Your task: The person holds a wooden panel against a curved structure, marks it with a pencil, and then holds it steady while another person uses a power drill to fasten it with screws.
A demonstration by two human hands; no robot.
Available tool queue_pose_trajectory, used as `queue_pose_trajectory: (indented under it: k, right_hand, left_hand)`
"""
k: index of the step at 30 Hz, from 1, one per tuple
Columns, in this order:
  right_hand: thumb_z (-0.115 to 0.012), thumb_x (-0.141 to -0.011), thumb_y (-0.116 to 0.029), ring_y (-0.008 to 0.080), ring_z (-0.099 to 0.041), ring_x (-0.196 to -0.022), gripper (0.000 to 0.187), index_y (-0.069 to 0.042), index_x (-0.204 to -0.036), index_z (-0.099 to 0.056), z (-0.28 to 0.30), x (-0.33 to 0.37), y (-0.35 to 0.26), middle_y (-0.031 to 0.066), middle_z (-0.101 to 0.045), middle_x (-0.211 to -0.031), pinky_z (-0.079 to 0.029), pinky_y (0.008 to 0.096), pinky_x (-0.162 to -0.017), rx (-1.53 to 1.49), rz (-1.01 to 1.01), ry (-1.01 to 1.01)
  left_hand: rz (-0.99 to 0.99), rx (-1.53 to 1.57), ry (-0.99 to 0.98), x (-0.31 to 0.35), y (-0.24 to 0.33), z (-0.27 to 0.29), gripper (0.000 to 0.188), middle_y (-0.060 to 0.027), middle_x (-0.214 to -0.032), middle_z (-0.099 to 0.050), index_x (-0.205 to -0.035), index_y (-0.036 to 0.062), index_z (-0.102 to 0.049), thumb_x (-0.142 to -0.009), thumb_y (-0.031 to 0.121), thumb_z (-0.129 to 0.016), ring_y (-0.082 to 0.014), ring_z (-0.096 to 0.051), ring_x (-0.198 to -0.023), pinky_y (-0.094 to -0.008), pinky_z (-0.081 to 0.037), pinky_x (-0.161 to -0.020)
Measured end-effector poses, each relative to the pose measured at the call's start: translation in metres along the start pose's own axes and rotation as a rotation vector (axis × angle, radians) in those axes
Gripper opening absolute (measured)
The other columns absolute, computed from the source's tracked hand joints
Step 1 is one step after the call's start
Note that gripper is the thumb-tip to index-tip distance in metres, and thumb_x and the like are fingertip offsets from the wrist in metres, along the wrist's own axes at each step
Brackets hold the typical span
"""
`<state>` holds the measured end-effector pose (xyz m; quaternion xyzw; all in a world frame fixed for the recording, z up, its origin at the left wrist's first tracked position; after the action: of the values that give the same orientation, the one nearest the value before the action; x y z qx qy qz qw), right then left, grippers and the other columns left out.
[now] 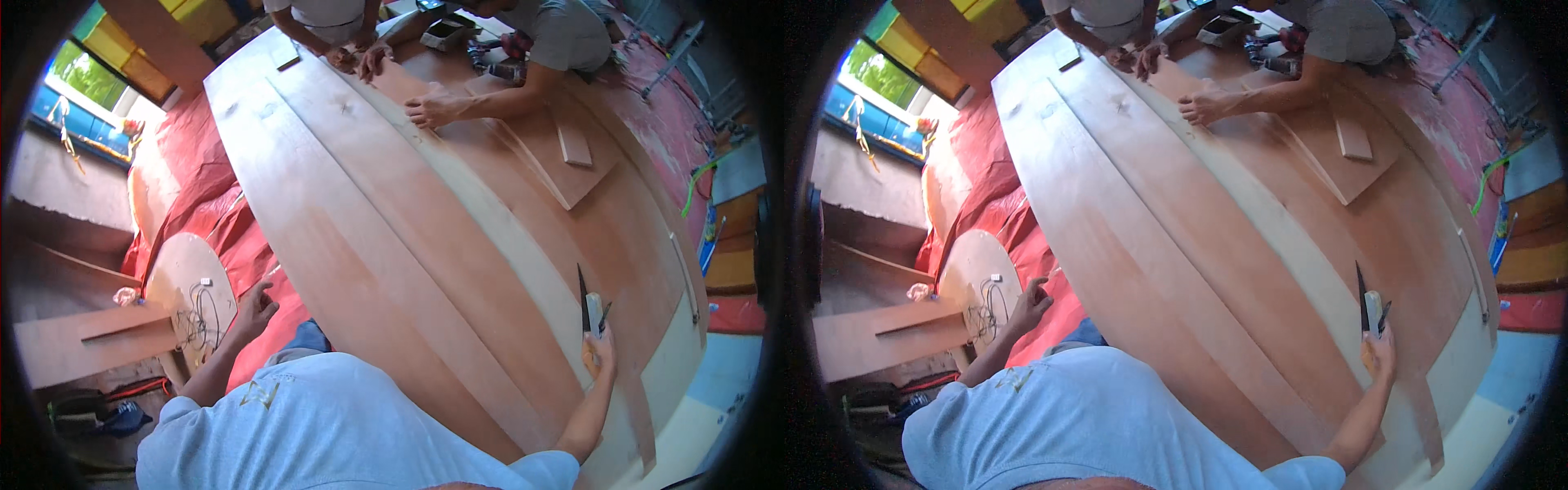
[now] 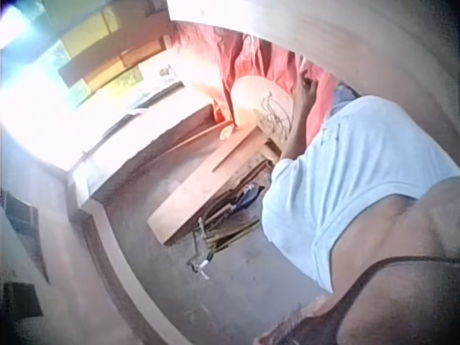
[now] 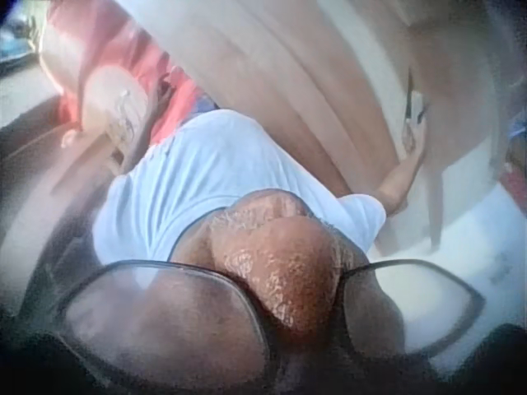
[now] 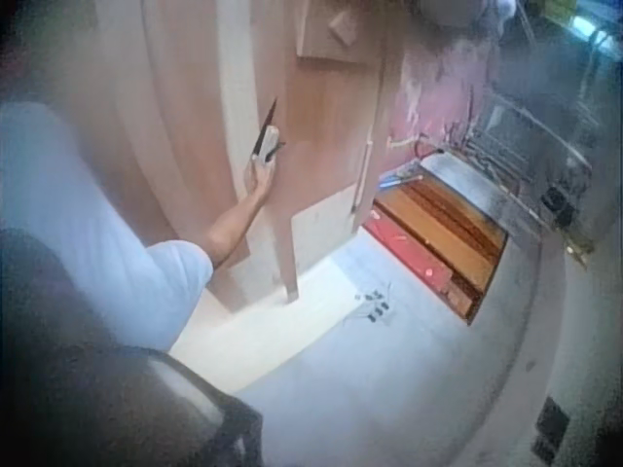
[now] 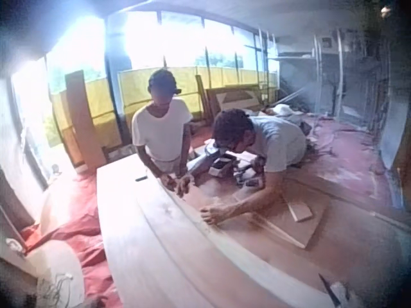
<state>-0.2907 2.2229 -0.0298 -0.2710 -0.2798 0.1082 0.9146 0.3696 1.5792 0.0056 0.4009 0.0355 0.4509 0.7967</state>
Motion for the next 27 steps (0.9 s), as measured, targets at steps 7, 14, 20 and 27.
queue_pose_trajectory:
  k: [7, 14, 20, 27]
  right_hand:
    - [-0.081, -0.08, -0.011, 0.0395, -0.058, -0.121, 0.06, -0.002, -0.135, -0.058, -0.01, 0.025, 0.011, 0.0224, -0.058, -0.124, -0.047, 0.0488, -0.105, 0.356, 0.162, 0.167]
    - [-0.081, -0.082, -0.01, 0.0442, -0.052, -0.132, 0.069, -0.004, -0.145, -0.054, -0.013, 0.06, 0.031, 0.0247, -0.054, -0.139, -0.041, 0.0517, -0.114, 0.451, 0.042, 0.245]
    - [-0.08, -0.084, -0.013, 0.0423, -0.045, -0.141, 0.073, -0.005, -0.15, -0.051, -0.012, 0.091, -0.032, 0.0241, -0.05, -0.148, -0.038, 0.0523, -0.118, 0.65, -0.202, 0.452]
    - [-0.08, -0.087, -0.017, 0.0384, -0.054, -0.137, 0.065, -0.001, -0.145, -0.057, -0.151, 0.146, -0.207, 0.0235, -0.058, -0.144, -0.042, 0.0463, -0.115, 0.31, -0.032, 0.292]
  left_hand:
    - [0.086, -0.011, -0.034, 0.02, 0.007, 0.0, 0.052, -0.0048, -0.081, -0.056, -0.141, 0.001, -0.049, -0.094, 0.008, -0.071, -0.0133, -0.056, -0.072, -0.0317, -0.047, -0.064]
    - [0.048, 0.002, -0.026, -0.004, 0.004, 0.016, 0.051, -0.0073, -0.082, -0.056, -0.142, -0.0004, -0.047, -0.096, 0.007, -0.069, -0.0168, -0.057, -0.074, -0.0349, -0.05, -0.07]
    - [-0.088, 0.091, -0.099, -0.044, 0.005, 0.038, 0.05, -0.0047, -0.085, -0.055, -0.142, 0.0008, -0.047, -0.097, 0.008, -0.068, -0.0147, -0.055, -0.076, -0.0316, -0.048, -0.072]
    - [-0.378, 0.163, -0.178, -0.163, -0.005, 0.071, 0.048, -0.0041, -0.092, -0.052, -0.142, 0.001, -0.048, -0.098, 0.007, -0.069, -0.0143, -0.054, -0.085, -0.0313, -0.049, -0.077]
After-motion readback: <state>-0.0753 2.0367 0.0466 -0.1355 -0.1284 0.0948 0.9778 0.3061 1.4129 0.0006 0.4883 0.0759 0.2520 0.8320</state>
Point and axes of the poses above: each hand's wrist, its own x-axis away from the middle knuckle, its own z-axis out of the back of the hand, y = z × x, the point moved 3 cm from there along -x, towards the middle knuckle
